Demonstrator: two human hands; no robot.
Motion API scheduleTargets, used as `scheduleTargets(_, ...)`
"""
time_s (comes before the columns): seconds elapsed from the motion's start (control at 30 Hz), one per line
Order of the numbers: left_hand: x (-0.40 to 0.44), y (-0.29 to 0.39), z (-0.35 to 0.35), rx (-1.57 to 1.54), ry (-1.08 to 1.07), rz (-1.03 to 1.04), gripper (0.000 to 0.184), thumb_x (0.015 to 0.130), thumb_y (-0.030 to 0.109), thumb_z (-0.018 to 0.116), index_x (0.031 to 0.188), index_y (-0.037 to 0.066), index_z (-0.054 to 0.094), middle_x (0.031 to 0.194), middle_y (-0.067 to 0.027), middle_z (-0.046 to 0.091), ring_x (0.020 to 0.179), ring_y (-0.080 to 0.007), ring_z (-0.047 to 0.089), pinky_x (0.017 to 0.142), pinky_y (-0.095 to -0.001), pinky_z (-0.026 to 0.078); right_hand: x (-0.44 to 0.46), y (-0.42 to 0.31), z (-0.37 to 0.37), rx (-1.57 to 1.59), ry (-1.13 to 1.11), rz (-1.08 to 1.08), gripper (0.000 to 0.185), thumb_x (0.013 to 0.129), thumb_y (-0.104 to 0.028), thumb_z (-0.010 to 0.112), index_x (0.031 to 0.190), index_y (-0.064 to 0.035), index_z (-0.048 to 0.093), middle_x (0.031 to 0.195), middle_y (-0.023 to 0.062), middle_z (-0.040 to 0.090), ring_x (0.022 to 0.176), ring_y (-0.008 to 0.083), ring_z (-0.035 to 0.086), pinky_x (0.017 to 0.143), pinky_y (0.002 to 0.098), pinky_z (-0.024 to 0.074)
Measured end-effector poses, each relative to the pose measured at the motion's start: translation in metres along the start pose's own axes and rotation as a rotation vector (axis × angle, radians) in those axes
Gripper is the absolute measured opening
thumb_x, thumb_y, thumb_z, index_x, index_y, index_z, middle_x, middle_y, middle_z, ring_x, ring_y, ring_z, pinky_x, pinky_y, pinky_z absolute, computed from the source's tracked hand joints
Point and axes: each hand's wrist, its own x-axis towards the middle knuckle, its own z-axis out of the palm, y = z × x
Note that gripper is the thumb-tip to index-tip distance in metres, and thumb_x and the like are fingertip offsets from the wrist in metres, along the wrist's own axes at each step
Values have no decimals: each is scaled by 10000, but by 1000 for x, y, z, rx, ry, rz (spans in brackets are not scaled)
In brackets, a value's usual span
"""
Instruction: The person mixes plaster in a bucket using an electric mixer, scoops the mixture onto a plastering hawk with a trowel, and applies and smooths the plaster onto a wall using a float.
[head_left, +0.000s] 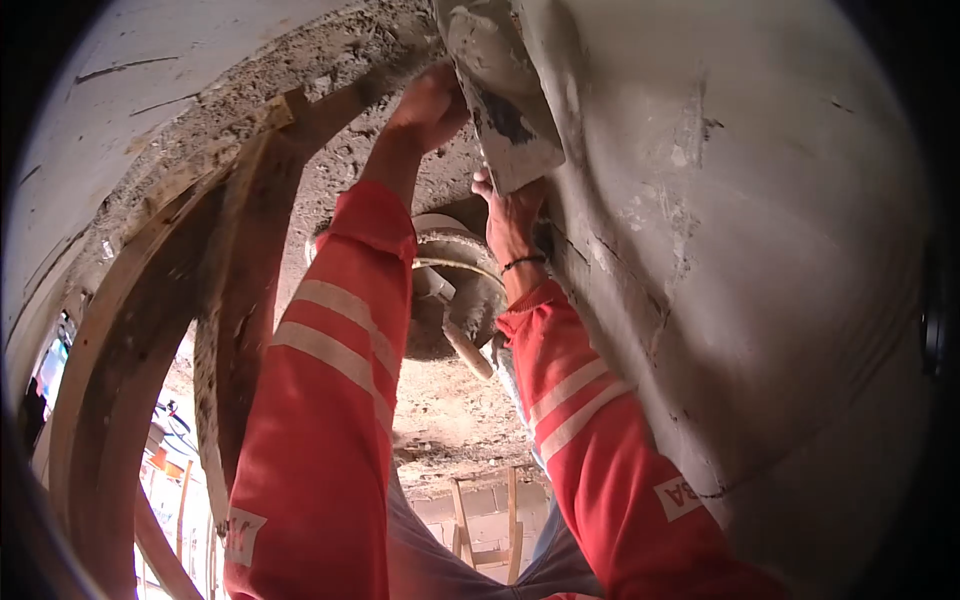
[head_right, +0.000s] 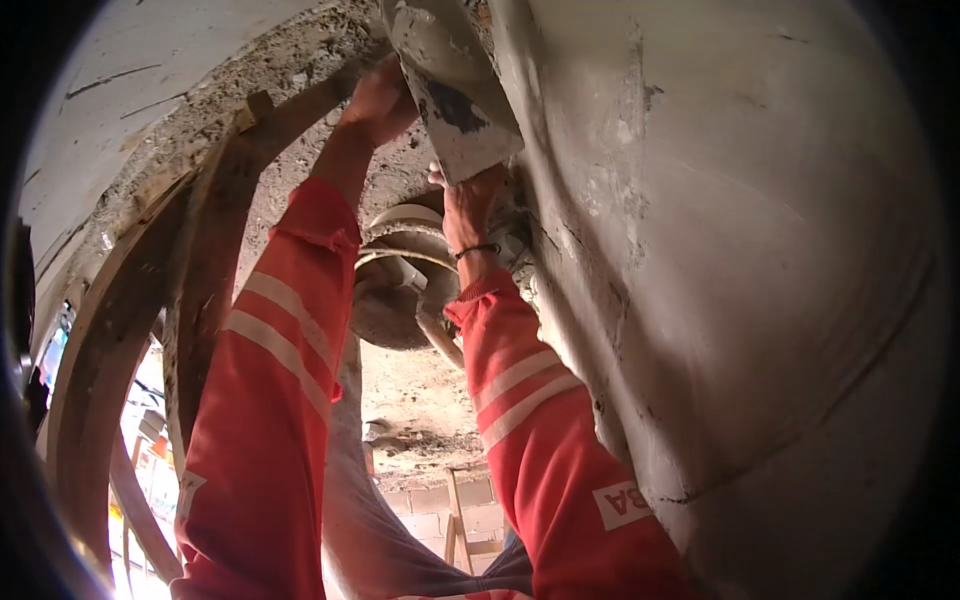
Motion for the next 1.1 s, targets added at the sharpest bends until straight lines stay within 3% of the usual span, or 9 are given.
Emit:
scheduleTargets(0.1,18,-5,-16,100,79,23,352,996,112,388,1280,-5,561,1213,-133,641,1109,-243,610,965,-381,492,19,3,5,38,-60,141,275,963,-293,631,1169,-118,586,1020,44,664,756,121,578,682,276,504)
scheduleTargets(0.2,30,-12,-22,289,159,-25,365,1035,159,363,1293,-36,530,1296,-172,586,1179,-295,572,1069,-408,430,37,22,12,131,5,338,282,937,-271,675,1183,-173,580,1035,33,655,760,107,549,690,294,481)
scheduleTargets(0.37,67,-43,-45,435,301,-51,282,1010,142,446,1179,17,633,1084,-87,672,900,-169,609,821,-316,489,72,69,-4,248,35,395,299,950,-320,662,1193,-168,577,994,27,654,725,106,547,657,283,477)
scheduleTargets(0.5,103,-69,-36,545,366,-93,274,991,135,494,1177,71,683,1004,-55,699,862,-149,619,767,-312,490,100,66,-27,588,33,445,297,911,-242,743,1123,-106,586,945,49,645,741,120,571,636,240,485)
scheduleTargets(0.63,98,-70,-14,524,388,-5,369,977,120,540,1331,38,607,1132,-104,706,1018,-189,672,879,-297,516,115,60,-41,690,-130,481,230,937,-228,702,1073,-79,592,910,82,632,766,125,584,643,228,506)
scheduleTargets(0.73,83,-59,8,543,311,99,361,967,120,557,1313,37,623,1093,-102,718,975,-182,686,881,-292,517,104,44,-32,815,-197,457,195,955,-220,673,1047,-66,595,899,83,628,772,124,585,656,210,506)
scheduleTargets(0.8,77,-53,24,734,390,132,341,934,151,611,1240,10,665,1003,-138,735,887,-180,704,826,-307,535,90,25,-28,795,-232,372,190,959,-223,667,1039,-67,593,886,76,622,762,113,576,650,198,500)
scheduleTargets(0.93,45,-36,77,729,381,221,345,911,109,630,1219,-45,648,1040,-212,713,887,-222,711,796,-338,552,50,-21,-23,692,-187,315,121,964,-185,661,1060,-131,610,868,11,605,736,86,558,633,204,490)
scheduleTargets(1.1,-3,-30,143,683,344,345,364,935,84,614,1267,-67,602,1062,-186,655,958,-272,703,824,-353,552,1,-63,-36,632,-87,342,175,974,-203,649,1140,-158,617,957,-42,650,796,71,581,681,236,481)
